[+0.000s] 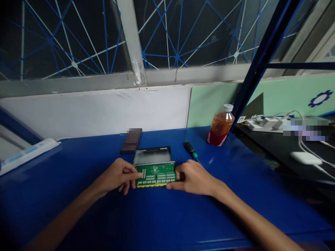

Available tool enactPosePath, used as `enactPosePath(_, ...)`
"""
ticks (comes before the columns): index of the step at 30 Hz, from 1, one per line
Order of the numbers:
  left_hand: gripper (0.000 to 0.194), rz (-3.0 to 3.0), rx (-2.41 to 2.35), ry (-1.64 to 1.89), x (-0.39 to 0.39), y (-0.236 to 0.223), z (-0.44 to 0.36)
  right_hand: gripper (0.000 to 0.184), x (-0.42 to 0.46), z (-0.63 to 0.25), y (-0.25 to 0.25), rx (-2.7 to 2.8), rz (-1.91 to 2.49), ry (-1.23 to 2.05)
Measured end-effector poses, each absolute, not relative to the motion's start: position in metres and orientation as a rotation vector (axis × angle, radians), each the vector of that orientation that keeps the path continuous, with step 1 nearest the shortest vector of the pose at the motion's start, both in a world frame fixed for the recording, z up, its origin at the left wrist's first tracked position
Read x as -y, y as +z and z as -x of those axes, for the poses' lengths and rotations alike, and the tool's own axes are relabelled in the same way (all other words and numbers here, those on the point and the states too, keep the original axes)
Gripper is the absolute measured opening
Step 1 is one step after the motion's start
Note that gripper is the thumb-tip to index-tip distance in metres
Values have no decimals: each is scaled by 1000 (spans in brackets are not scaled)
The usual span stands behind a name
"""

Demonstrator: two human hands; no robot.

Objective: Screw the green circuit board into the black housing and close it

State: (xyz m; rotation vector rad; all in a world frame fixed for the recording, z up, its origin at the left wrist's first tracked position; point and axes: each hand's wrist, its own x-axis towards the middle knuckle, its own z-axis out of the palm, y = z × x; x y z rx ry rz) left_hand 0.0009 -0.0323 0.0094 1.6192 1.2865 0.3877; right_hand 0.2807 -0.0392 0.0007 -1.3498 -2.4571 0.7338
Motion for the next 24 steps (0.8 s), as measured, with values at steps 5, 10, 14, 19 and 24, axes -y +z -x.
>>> enactPosePath(5,36,-1583,-1287,344,33,5,-1,43,40,-281,1,2480,1335,775)
enactPosePath(10,35,-1582,-1285,323,32,-3,0,43,40,-281,-1,2481,1342,761)
enactPosePath(14,35,-1582,-1295,343,31,-5,1,43,39,-280,-2,2492,1368,688)
enactPosePath(19,38,-1583,-1323,347,31,-4,-1,44,39,-280,-1,2516,1386,627)
enactPosePath(24,43,-1580,-1342,349,32,-3,-4,45,39,-281,-3,2540,1365,570)
